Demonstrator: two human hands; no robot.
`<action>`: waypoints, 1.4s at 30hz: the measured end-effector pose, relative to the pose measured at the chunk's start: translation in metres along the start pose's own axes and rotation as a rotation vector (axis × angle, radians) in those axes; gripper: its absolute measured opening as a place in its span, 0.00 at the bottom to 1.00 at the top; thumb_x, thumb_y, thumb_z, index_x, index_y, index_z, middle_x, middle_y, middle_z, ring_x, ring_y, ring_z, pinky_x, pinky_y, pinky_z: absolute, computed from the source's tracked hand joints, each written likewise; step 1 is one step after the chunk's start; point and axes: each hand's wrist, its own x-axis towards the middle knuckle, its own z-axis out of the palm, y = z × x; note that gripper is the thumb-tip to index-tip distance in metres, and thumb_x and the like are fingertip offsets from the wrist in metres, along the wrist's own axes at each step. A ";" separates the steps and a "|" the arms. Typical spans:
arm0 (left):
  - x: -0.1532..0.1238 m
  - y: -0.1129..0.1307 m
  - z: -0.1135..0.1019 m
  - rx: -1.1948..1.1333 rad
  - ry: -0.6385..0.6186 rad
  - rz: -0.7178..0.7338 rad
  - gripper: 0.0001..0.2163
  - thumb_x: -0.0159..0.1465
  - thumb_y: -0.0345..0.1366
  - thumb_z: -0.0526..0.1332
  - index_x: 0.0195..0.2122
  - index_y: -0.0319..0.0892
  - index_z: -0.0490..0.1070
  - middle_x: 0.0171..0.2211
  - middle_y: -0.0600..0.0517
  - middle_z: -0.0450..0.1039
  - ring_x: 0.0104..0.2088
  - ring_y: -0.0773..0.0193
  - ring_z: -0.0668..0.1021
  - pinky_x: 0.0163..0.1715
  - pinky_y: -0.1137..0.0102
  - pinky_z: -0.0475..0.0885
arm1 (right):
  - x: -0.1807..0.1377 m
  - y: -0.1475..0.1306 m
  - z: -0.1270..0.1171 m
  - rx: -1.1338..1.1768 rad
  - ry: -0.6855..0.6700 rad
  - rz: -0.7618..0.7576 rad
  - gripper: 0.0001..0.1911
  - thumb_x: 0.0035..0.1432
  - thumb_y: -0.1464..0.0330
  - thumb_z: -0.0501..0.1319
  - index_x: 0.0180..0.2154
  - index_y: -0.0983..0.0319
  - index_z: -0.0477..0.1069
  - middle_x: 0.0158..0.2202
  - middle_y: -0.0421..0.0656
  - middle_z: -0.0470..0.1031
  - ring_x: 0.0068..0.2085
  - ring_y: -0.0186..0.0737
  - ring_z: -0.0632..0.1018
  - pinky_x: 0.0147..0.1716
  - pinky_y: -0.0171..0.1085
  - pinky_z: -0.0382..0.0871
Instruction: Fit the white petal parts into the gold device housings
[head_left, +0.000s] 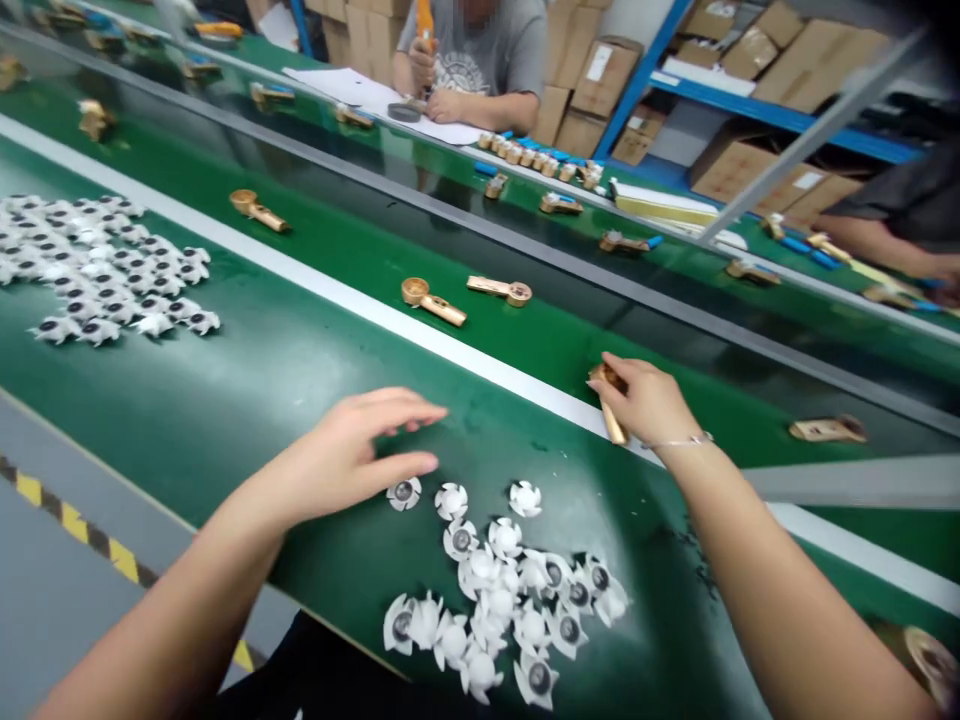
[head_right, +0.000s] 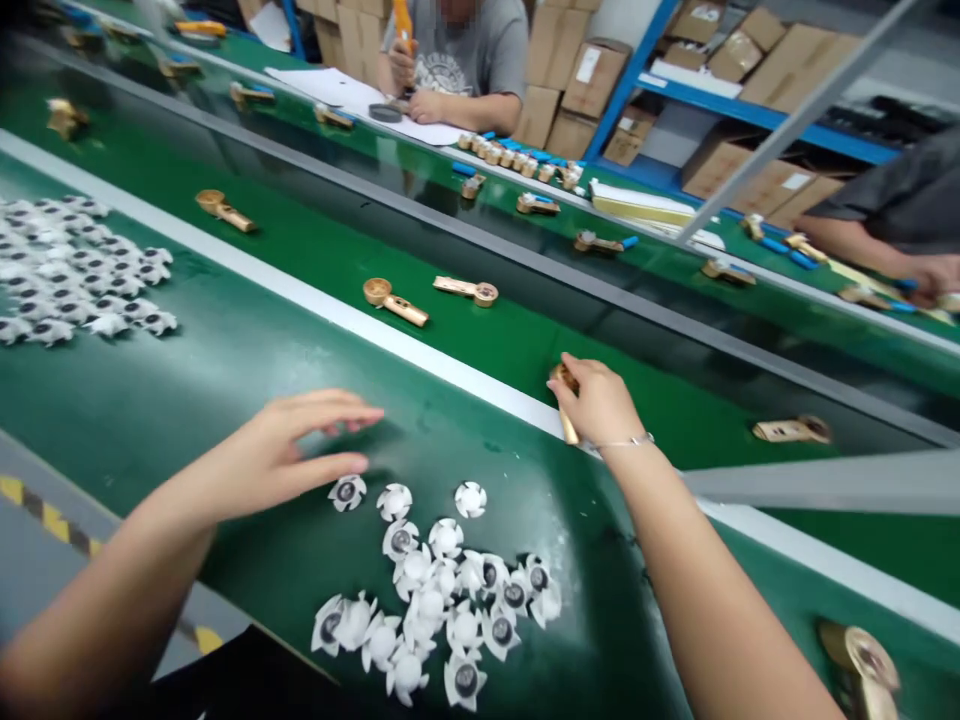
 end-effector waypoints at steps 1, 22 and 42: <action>-0.011 -0.009 0.000 0.056 -0.064 -0.029 0.22 0.65 0.47 0.65 0.60 0.55 0.72 0.58 0.45 0.71 0.50 0.54 0.78 0.29 0.74 0.76 | -0.004 0.009 0.000 0.000 -0.007 0.009 0.26 0.61 0.60 0.60 0.54 0.69 0.76 0.50 0.59 0.79 0.52 0.59 0.79 0.54 0.55 0.72; -0.010 -0.020 0.047 0.051 0.259 -0.319 0.18 0.60 0.48 0.69 0.47 0.46 0.74 0.39 0.49 0.81 0.39 0.55 0.82 0.42 0.64 0.79 | -0.221 -0.027 -0.028 -0.264 -0.047 -0.195 0.13 0.66 0.77 0.55 0.43 0.67 0.78 0.41 0.54 0.80 0.41 0.50 0.80 0.42 0.47 0.79; 0.041 0.075 0.062 -0.258 -0.016 0.205 0.11 0.52 0.34 0.71 0.36 0.40 0.77 0.27 0.56 0.74 0.28 0.71 0.76 0.30 0.76 0.73 | -0.107 -0.132 -0.061 0.603 -0.103 -0.088 0.06 0.67 0.73 0.56 0.37 0.58 0.69 0.34 0.39 0.73 0.33 0.32 0.74 0.32 0.31 0.69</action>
